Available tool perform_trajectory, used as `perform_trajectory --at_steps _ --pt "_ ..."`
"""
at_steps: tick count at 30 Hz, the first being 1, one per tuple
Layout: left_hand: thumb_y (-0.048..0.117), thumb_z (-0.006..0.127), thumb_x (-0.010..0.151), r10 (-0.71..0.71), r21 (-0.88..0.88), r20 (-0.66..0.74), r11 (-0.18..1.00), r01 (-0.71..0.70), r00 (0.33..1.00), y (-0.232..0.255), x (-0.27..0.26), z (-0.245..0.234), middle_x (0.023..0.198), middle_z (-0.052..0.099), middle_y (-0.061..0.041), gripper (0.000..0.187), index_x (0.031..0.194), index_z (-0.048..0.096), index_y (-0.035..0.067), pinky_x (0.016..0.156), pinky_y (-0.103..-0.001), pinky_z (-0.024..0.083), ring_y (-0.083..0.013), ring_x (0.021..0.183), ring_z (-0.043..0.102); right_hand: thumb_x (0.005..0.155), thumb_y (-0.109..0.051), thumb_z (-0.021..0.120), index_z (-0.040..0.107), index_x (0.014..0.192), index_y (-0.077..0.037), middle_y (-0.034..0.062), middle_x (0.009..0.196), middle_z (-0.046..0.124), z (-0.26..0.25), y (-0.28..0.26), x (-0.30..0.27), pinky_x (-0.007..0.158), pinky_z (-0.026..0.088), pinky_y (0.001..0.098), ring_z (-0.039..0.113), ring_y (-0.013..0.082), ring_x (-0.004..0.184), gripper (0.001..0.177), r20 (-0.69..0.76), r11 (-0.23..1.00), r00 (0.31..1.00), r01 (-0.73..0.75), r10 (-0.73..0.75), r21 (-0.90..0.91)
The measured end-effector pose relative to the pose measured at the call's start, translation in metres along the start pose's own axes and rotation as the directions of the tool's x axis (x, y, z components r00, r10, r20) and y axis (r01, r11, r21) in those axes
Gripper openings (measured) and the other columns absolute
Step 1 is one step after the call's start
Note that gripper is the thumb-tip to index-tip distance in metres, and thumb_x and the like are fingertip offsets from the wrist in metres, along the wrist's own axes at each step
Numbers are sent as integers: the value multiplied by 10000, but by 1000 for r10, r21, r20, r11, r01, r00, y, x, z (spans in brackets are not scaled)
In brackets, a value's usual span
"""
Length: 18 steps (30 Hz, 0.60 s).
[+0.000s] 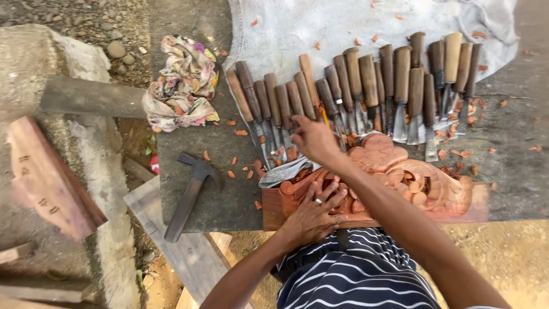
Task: Wood carving details on an ornamental furniture piece using chisels and mallet.
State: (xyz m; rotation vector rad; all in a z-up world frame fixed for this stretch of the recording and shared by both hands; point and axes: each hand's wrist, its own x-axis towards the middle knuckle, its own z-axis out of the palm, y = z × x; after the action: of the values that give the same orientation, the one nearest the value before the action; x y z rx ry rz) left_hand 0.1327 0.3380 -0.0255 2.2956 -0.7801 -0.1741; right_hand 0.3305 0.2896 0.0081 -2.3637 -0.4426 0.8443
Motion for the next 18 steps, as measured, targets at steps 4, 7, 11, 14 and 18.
perform_trajectory --at_steps 4,7,11,14,18 --pt "374 581 975 63 -65 57 996 -60 996 -2 22 -7 1625 332 -163 349 1280 706 259 1216 -710 26 -399 1557 153 917 -83 633 549 1376 -9 207 926 773 13 18 0 672 592 435 740 304 767 472 -269 984 946 172 -179 -51" --pt "375 579 991 59 -102 106 994 -48 993 1 28 -8 1618 327 -174 360 1292 699 219 1199 -722 13 -393 1548 138 939 -131 658 562 1342 -13 193 938 777 -1 26 -10 696 589 439 747 298 784 431 -307 975 928 224 -211 8" --pt "371 595 995 13 -98 132 995 0 991 2 27 -7 1636 313 -178 331 1230 726 178 1204 -684 27 -370 1559 130 965 -165 648 601 1313 -64 148 988 779 -36 74 -7 703 615 378 765 231 806 365 -353 988 932 126 -87 88" --pt "356 622 975 -3 -117 95 993 14 995 1 16 -14 1613 357 -162 308 1181 763 175 1216 -649 53 -353 1543 177 971 -188 682 660 1259 -90 100 1002 775 -91 126 -16 701 628 339 756 202 823 304 -443 997 894 -53 70 51" --pt "325 665 953 -16 -174 47 985 24 999 5 17 -28 1570 425 -149 262 1124 790 170 1215 -620 89 -344 1517 246 957 -119 713 694 1220 -36 112 962 768 -145 200 -46 750 601 346 743 207 841 276 -625 999 780 -6 31 42"
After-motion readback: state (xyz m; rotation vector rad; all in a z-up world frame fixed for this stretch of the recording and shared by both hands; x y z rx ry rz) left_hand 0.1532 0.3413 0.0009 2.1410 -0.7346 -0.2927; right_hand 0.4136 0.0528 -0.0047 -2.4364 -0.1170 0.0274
